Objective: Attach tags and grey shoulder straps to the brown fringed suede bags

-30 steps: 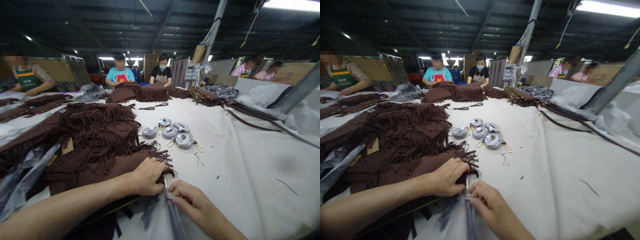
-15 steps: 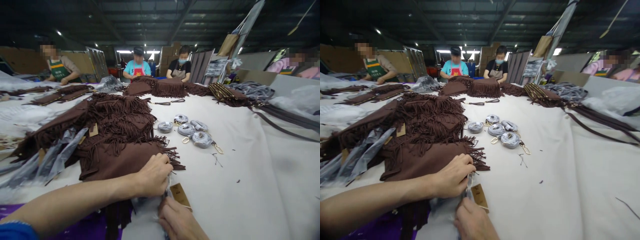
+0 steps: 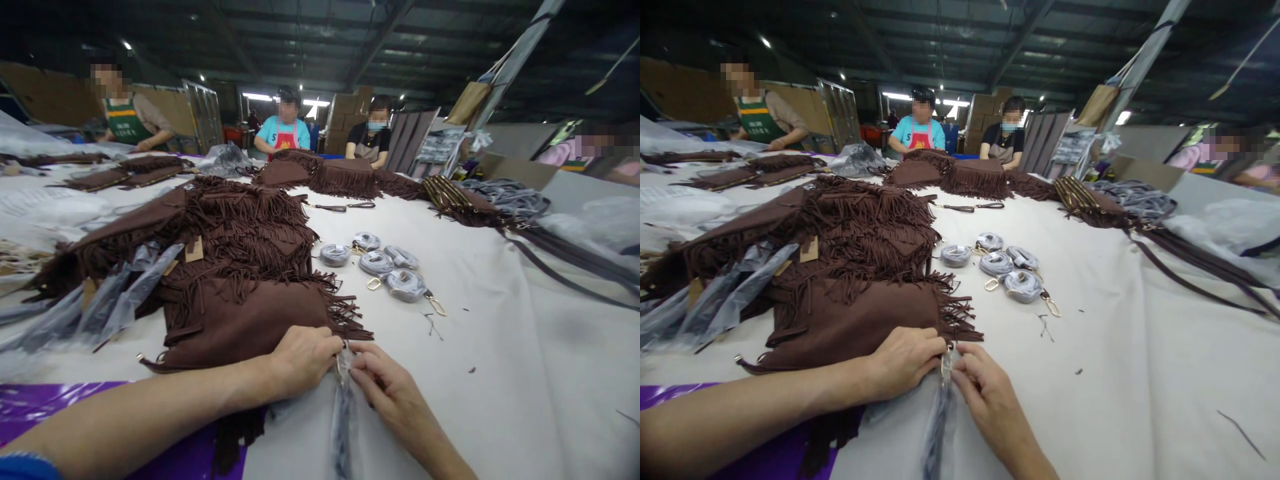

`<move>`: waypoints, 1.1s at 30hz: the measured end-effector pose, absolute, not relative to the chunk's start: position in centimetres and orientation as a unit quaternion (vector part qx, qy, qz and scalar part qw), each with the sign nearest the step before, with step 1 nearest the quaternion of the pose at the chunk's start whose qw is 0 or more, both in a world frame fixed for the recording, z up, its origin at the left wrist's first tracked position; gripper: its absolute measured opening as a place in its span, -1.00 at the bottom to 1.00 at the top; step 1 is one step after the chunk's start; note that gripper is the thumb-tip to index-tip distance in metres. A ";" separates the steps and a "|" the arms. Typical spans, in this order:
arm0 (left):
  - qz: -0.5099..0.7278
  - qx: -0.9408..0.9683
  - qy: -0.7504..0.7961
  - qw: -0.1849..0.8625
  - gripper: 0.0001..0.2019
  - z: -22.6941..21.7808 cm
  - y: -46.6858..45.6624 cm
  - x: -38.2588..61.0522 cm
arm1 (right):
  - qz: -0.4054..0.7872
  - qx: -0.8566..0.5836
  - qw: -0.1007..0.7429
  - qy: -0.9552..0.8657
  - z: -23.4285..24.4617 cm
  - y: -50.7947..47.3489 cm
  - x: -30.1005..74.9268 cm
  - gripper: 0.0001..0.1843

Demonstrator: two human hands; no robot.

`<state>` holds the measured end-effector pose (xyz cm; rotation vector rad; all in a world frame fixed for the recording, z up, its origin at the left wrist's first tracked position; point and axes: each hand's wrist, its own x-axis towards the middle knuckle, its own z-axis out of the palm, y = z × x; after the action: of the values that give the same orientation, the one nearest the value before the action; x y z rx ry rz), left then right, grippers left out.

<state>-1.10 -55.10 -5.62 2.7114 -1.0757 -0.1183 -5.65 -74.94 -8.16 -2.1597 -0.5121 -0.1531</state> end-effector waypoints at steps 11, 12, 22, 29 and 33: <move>-0.043 0.910 -0.375 0.172 -0.90 -5.7 -54.2 -1.9 | -0.239 -0.917 0.163 -0.273 -11.5 -73.9 -6.2 -0.71; -0.042 0.908 -0.380 0.172 -0.89 -5.7 -54.1 -2.0 | -0.244 -0.917 0.159 -0.271 -11.2 -73.9 -6.4 -0.71; -0.025 0.875 -0.449 0.180 -0.84 -5.2 -53.1 -3.5 | -0.169 -0.824 0.466 -0.274 -8.0 -72.5 -7.8 -0.82; -0.043 0.868 -0.442 0.222 -0.87 -5.8 -51.9 -5.2 | -0.100 -0.792 0.532 -0.283 -8.7 -71.8 -9.2 -0.81; -0.017 0.868 -0.430 0.249 -0.87 -7.0 -51.8 -5.3 | -0.108 -0.838 0.481 -0.232 -8.5 -72.8 -8.8 -0.79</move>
<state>-5.33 -51.83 -7.04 2.3638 -1.1716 -0.0466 -8.84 -72.80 -8.52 -2.0443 -0.5659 -0.2632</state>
